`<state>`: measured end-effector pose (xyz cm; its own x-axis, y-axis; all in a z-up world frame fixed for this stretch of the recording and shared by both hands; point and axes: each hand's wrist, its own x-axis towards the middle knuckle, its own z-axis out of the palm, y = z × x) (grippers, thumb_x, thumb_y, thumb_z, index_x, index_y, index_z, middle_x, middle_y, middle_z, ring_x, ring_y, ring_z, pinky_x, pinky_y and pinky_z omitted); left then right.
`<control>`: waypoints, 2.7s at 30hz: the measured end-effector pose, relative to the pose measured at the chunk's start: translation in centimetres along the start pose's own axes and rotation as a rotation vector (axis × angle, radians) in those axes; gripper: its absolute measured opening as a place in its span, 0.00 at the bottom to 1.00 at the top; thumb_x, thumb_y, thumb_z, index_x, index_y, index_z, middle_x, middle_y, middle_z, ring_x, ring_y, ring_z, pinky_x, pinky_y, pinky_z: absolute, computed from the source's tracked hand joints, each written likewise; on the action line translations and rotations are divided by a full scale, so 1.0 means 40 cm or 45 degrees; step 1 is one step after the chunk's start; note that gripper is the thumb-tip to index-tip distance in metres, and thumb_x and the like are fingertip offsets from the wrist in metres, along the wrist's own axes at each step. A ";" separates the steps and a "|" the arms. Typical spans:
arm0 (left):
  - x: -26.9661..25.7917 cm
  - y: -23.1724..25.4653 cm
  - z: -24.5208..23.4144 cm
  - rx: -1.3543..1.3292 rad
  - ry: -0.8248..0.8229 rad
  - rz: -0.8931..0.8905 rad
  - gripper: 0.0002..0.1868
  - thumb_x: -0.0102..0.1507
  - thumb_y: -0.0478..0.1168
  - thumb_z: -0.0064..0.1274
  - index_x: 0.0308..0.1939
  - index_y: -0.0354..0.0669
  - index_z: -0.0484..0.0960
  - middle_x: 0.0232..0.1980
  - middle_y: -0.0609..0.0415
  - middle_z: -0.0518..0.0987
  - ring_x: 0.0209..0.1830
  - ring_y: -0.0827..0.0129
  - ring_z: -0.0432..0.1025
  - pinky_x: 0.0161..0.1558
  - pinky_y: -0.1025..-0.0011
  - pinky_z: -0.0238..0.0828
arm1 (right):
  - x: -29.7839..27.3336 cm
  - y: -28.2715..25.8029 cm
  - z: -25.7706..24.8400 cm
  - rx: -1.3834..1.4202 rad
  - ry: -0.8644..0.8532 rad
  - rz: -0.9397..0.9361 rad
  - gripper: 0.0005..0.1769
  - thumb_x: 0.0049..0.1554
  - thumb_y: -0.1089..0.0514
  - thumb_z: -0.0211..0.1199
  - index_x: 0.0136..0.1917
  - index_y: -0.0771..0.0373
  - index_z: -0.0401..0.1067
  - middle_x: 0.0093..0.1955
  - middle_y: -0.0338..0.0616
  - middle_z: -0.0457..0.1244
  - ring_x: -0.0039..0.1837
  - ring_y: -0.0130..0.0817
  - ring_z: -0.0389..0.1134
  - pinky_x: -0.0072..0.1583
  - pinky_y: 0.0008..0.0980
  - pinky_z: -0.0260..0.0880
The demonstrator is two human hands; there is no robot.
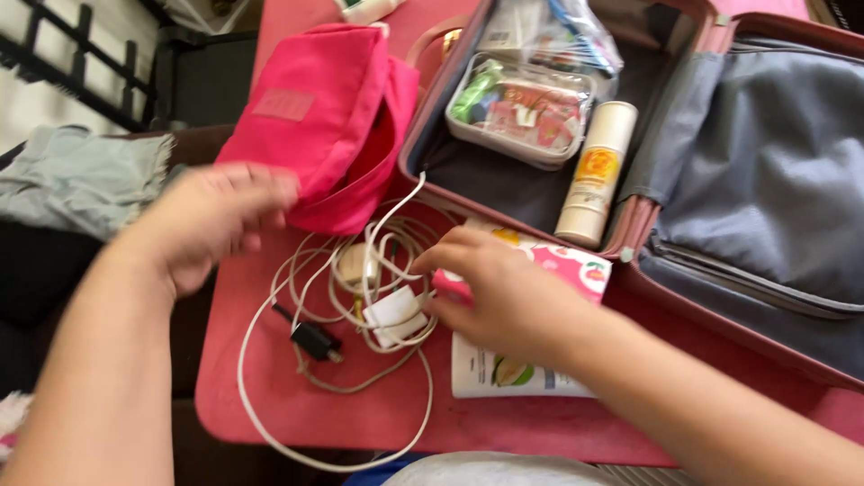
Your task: Packing clothes, undergarments, toiletries, and electronic cables into a suitcase and a pink pouch.
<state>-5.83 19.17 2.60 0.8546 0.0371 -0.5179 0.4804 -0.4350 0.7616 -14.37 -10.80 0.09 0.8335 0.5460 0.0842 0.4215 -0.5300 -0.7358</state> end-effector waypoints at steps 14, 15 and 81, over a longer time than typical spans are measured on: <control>-0.064 -0.141 0.103 0.805 0.076 0.203 0.31 0.57 0.47 0.63 0.64 0.50 0.76 0.63 0.43 0.76 0.64 0.53 0.71 0.64 0.61 0.68 | 0.067 0.050 0.187 0.314 -0.106 0.573 0.26 0.57 0.64 0.54 0.68 0.57 0.66 0.54 0.50 0.71 0.53 0.44 0.73 0.52 0.42 0.72; -0.070 -0.125 0.090 0.781 0.127 0.269 0.28 0.58 0.46 0.61 0.62 0.50 0.79 0.61 0.44 0.78 0.62 0.55 0.74 0.63 0.62 0.69 | 0.073 0.068 0.157 0.687 -0.019 0.773 0.26 0.54 0.66 0.55 0.67 0.56 0.68 0.54 0.46 0.72 0.49 0.37 0.74 0.47 0.39 0.74; 0.039 0.064 -0.364 -0.824 -0.175 1.125 0.19 0.67 0.47 0.64 0.56 0.43 0.78 0.50 0.55 0.82 0.52 0.65 0.78 0.53 0.65 0.82 | -0.075 0.323 -0.317 -0.996 0.238 -0.461 0.07 0.63 0.56 0.56 0.55 0.49 0.69 0.58 0.47 0.69 0.65 0.35 0.68 0.71 0.42 0.67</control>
<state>-0.41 31.20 9.42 0.9379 -0.1726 0.3010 -0.2421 0.2957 0.9241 -6.88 -27.51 -1.14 0.6172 0.6879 0.3820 0.7379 -0.6745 0.0225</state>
